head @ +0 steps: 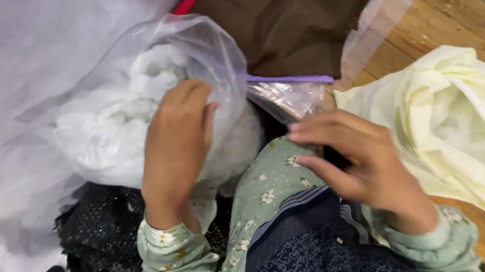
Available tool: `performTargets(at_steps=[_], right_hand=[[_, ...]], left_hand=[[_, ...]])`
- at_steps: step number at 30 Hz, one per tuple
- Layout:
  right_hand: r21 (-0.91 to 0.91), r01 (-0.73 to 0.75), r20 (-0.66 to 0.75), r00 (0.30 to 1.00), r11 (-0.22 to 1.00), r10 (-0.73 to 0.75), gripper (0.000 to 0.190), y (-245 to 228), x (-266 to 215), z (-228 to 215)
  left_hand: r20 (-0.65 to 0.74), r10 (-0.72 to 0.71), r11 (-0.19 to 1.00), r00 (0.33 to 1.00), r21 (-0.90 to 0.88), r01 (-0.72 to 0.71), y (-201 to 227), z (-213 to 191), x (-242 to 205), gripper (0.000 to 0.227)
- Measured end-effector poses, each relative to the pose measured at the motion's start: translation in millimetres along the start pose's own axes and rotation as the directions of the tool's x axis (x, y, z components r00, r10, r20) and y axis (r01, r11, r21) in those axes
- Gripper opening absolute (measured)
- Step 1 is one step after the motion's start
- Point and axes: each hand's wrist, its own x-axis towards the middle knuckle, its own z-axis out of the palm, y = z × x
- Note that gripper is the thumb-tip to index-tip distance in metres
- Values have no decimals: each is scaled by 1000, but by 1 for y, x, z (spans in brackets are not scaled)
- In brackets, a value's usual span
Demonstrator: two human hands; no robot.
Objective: Stuffing a white fabric pillowcase with fiberfill material on a wooden workbench.
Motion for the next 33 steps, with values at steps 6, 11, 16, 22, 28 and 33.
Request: performTargets(at_steps=[6, 11, 16, 22, 28, 33], right_hand=[[132, 189, 29, 980, 973, -195, 17, 85, 118, 158], [-422, 76, 600, 770, 903, 216, 110, 50, 170, 221], [-449, 94, 620, 748, 888, 234, 88, 136, 137, 318], [-202, -139, 495, 840, 970, 224, 60, 201, 97, 316], [195, -84, 107, 992, 977, 64, 27, 174, 88, 226], [446, -97, -37, 991, 890, 127, 16, 149, 82, 153]], left_hand=[[43, -633, 683, 773, 502, 531, -114, 27, -67, 35], [170, -727, 671, 665, 383, 635, -65, 10, -72, 84], [136, -774, 610, 618, 420, 672, -63, 3, -67, 107], [236, -722, 691, 650, 265, 672, -65, 8, -51, 115], [241, -548, 832, 801, 60, 552, -69, 34, -48, 138], [-16, -231, 871, 973, -449, 200, -31, 29, -22, 139]])
